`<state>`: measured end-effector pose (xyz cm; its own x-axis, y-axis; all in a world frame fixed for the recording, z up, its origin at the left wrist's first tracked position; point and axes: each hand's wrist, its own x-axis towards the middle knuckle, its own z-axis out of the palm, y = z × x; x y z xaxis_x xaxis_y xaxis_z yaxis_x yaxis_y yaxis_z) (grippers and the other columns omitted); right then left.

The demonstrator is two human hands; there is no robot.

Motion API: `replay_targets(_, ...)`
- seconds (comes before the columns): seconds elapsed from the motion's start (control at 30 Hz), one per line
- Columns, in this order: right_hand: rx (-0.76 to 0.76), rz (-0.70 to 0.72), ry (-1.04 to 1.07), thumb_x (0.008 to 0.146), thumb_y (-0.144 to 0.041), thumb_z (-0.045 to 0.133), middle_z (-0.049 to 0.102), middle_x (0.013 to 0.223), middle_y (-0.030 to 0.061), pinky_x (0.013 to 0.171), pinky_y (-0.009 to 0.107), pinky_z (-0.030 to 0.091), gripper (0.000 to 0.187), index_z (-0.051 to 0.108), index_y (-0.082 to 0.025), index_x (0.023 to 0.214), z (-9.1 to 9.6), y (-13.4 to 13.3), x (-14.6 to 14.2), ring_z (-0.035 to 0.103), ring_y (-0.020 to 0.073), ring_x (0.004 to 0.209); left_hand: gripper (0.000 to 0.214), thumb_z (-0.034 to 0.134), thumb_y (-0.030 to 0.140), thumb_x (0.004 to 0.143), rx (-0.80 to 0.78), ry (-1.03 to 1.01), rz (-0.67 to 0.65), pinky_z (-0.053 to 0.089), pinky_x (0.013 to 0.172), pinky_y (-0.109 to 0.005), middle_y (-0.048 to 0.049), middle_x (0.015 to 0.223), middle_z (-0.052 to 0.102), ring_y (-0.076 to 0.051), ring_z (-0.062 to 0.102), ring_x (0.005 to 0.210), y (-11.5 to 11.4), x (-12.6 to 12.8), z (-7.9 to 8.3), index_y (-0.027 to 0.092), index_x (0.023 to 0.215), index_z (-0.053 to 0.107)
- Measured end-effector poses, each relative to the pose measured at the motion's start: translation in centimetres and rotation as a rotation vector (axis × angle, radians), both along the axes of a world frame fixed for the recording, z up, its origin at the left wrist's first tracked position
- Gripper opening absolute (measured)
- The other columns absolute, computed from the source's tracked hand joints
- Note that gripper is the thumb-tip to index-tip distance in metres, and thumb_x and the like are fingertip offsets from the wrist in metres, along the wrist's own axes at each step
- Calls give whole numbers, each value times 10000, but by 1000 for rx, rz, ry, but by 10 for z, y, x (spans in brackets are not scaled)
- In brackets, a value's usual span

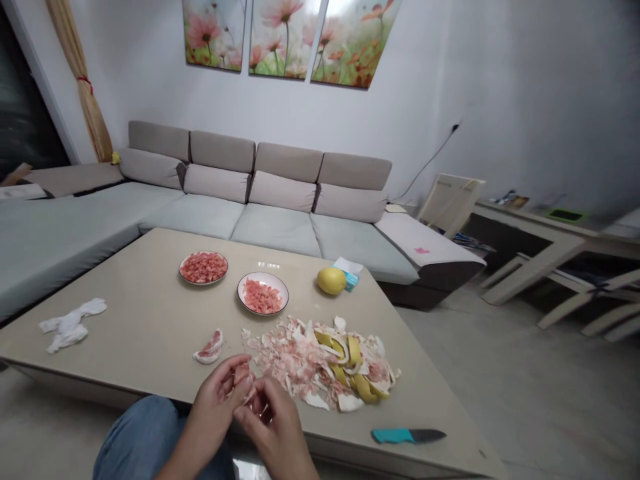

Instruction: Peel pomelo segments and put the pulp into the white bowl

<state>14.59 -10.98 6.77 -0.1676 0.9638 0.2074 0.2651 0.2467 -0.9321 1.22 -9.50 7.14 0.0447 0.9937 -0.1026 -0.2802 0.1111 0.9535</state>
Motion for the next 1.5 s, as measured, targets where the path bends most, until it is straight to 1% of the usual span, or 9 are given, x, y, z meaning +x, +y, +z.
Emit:
replay_targets(0.2,11,127,30,893,-340,564,541,659,-16,602,217,344,274,593,-181,672,12,2,1,478,126,642,454,750,483,678,-2,58,7,529,787,-301,-96,897,727,-235,674,863,-1,-4,2,163,998,705)
replay_targets(0.47,-42,30,33,788,-311,683,491,614,-47,550,205,310,205,561,-175,694,0,4,-4,427,107,583,431,747,467,685,-1,92,25,536,786,-309,-121,958,729,-252,680,894,2,-6,-2,159,983,702)
replay_targets(0.7,-150,217,201,889,-439,542,556,620,-11,513,215,332,338,585,-176,680,2,0,-6,450,110,535,410,758,436,683,-14,112,7,541,751,-296,-99,898,733,-238,681,841,1,-8,-2,152,976,715)
replay_targets(0.8,-112,143,133,862,-416,591,587,630,4,554,224,351,317,603,-172,660,3,0,-7,488,126,582,402,775,417,671,-27,73,15,542,731,-273,-81,860,725,-217,676,815,1,-8,-5,150,966,717)
replay_targets(0.9,-91,146,141,864,-403,590,597,635,13,590,233,369,331,598,-170,629,5,0,-7,512,138,616,441,778,437,662,-43,52,7,536,562,-231,-45,743,681,-178,648,671,2,-6,-7,139,980,704)
replay_targets(1.03,-139,213,327,880,-416,548,581,595,6,599,240,387,355,541,-179,616,7,0,-9,504,133,586,555,762,507,649,-72,63,-19,443,341,-208,-4,625,602,-129,535,463,-1,-3,-3,112,1031,681)
replay_targets(1.17,-134,109,380,850,-407,536,497,476,-27,559,238,386,364,456,-198,563,3,0,-13,486,128,506,627,778,530,610,-80,49,-7,418,322,-192,-4,608,603,-107,503,426,-4,1,6,89,1044,681)
replay_targets(1.33,13,-166,150,768,-328,545,372,449,-54,455,211,263,359,381,-199,475,-3,0,-11,328,90,448,685,774,546,606,-65,10,-22,420,333,-193,30,532,552,-96,473,406,-6,4,11,66,1082,662)
replay_targets(1.5,71,-259,104,730,-279,522,374,438,-53,458,213,277,321,386,-196,452,-3,0,-7,344,92,441,679,768,549,613,-74,5,-9,406,326,-189,24,521,562,-100,478,403,-8,9,10,58,1068,657)
